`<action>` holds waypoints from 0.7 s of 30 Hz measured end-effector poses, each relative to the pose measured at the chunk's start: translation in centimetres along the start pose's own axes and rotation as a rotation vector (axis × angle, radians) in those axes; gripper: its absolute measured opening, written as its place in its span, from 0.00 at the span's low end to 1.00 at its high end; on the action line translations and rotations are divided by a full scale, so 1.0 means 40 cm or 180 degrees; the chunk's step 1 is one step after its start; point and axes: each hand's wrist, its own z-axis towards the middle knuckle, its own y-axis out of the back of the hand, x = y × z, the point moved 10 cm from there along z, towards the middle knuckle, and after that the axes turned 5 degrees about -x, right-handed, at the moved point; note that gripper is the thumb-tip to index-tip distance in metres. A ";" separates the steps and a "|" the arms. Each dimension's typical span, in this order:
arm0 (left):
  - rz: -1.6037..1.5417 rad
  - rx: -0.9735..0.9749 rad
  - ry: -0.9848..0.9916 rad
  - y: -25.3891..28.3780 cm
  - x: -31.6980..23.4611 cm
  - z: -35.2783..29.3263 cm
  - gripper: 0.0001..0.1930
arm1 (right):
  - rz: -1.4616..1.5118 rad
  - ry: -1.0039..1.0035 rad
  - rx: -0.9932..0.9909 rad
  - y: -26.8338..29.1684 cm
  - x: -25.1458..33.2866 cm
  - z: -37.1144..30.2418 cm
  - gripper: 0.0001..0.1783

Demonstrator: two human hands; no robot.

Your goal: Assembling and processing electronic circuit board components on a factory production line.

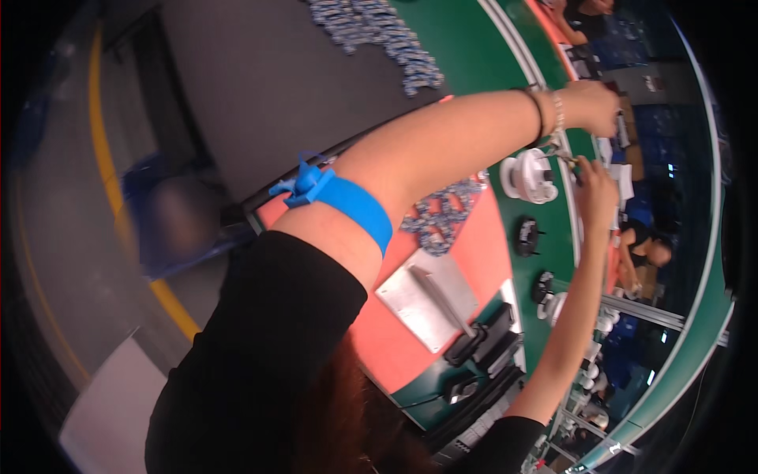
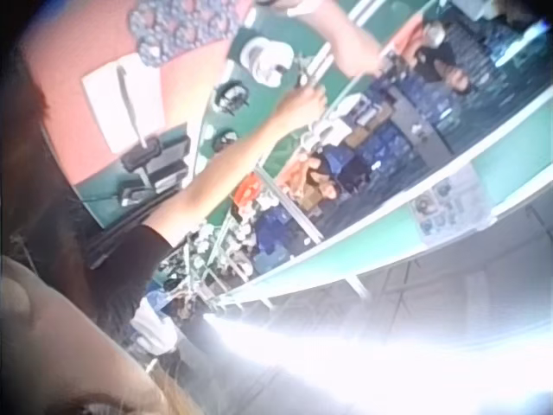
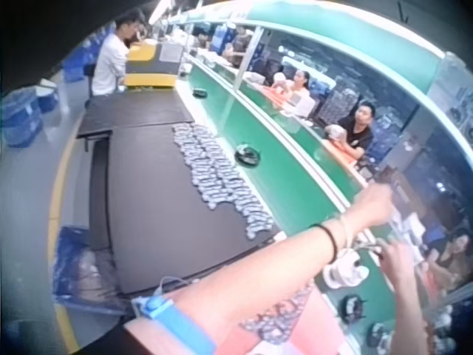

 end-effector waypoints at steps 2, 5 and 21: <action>0.0418 -0.0086 -0.0454 0.131 -0.094 0.005 0.22 | 0.0074 0.0076 -0.0087 0.089 0.058 0.033 0.23; 0.0492 0.0281 -0.0937 0.228 -0.302 -0.099 0.24 | 0.0274 -0.0203 -0.0153 0.170 0.056 -0.053 0.23; -0.0437 -0.0671 0.3279 0.884 0.209 -1.534 0.07 | 0.1340 -0.0326 -0.2166 0.533 0.226 -0.141 0.26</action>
